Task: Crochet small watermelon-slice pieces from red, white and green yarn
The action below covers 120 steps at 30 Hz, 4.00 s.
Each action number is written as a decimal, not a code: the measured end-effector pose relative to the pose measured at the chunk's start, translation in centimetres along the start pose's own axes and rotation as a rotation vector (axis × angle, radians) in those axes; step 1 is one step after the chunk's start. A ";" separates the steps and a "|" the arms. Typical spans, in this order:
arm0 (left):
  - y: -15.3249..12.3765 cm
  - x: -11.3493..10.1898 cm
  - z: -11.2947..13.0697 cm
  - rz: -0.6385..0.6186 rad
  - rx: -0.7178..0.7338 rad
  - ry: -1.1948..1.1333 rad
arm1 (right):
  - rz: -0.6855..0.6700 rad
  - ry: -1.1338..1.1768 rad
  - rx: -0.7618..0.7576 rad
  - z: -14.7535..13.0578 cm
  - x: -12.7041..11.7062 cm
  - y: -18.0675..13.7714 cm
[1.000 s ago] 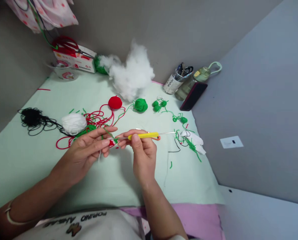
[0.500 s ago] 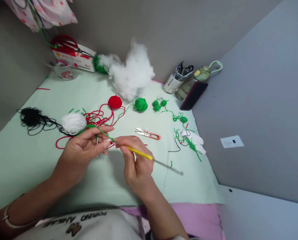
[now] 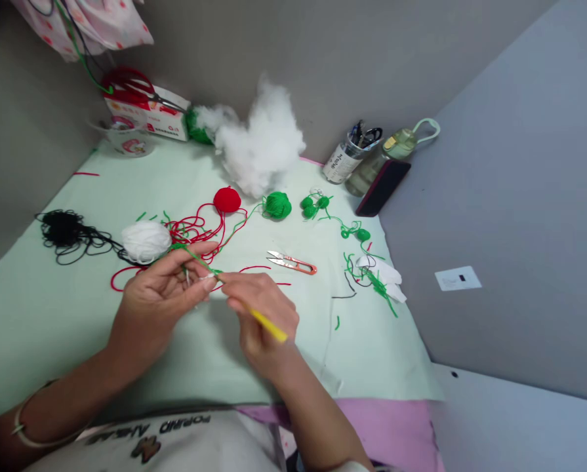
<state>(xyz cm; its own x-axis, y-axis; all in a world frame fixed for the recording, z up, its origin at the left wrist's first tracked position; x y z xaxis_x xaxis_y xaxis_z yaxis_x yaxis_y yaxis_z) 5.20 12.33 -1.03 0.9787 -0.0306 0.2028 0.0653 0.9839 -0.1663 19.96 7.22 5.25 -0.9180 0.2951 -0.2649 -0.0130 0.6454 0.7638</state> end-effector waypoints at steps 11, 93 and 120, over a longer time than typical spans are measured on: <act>0.7 -0.7 -0.2 -0.015 -0.005 0.027 | 0.044 0.092 0.094 1.5 0.1 0.0; 0.7 2.2 -2.6 -0.253 -0.378 -0.507 | 0.100 0.221 0.360 3.2 -0.8 0.2; -0.1 -0.1 -0.1 -0.016 -0.011 -0.048 | -0.134 -0.239 -0.146 -2.0 0.7 -0.2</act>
<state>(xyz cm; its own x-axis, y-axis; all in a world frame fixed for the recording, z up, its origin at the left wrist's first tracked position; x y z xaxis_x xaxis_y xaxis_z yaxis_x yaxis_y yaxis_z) 5.10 12.20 -1.16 0.9670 -0.0371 0.2519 0.0829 0.9813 -0.1738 18.52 5.91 6.11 -0.7851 0.3828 -0.4870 -0.2005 0.5869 0.7844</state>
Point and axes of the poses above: each hand's wrist, its own y-axis towards the middle knuckle, its own x-axis out of the palm, z = x × y, the point moved 9 cm from there along y, towards the middle knuckle, and after that the axes turned 4 degrees about -x, right-handed, at the moved point
